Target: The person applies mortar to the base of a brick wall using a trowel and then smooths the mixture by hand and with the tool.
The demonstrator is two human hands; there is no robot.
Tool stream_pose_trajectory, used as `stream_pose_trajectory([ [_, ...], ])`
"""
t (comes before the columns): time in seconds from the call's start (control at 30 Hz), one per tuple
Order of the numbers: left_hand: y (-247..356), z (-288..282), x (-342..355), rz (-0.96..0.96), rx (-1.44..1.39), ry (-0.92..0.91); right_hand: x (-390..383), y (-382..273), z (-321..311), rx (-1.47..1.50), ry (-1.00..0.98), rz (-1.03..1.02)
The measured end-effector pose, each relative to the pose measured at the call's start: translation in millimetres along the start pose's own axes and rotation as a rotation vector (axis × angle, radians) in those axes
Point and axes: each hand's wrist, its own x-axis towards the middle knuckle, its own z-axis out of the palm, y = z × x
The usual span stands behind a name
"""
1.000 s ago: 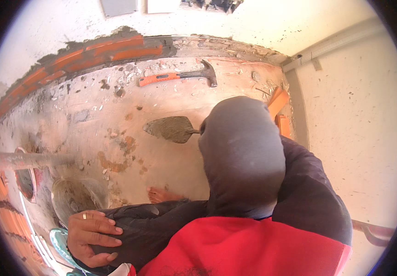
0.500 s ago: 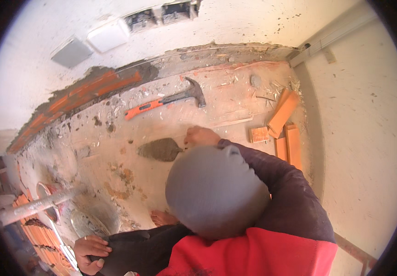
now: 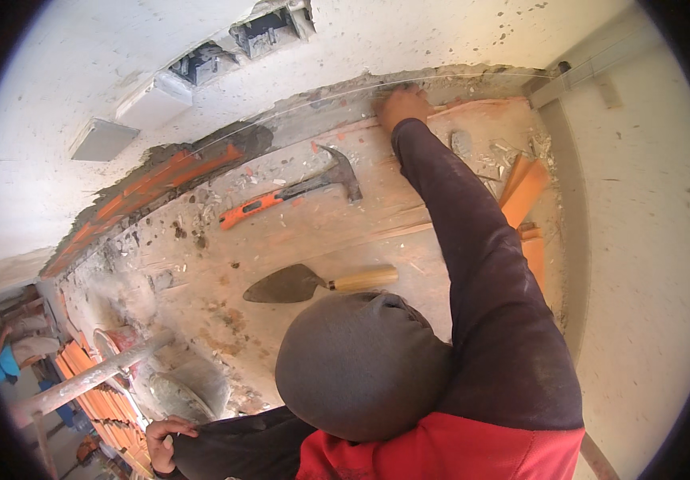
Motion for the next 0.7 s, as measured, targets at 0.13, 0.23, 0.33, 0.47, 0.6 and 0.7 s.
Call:
stream_pose_trajectory([
  [0.13,0,-1,3,0.055,0.06,-0.047,4,-3,7,0.051,-0.012,-0.041],
  [0.23,3,0,8,0.069,0.073,-0.067,14,2,16,0.13,-0.012,-0.067],
  [0.33,2,3,11,0.098,0.054,-0.041,14,4,14,0.183,-0.003,-0.137],
  [0.47,2,9,9,0.103,0.016,0.024,-3,-7,-18,0.349,-0.142,-0.318],
  [0.6,14,16,8,0.114,0.058,0.027,-34,0,-67,0.273,-0.509,-0.695],
  [0.7,3,13,4,0.09,0.013,0.024,-43,16,-78,0.331,-0.52,-0.736],
])
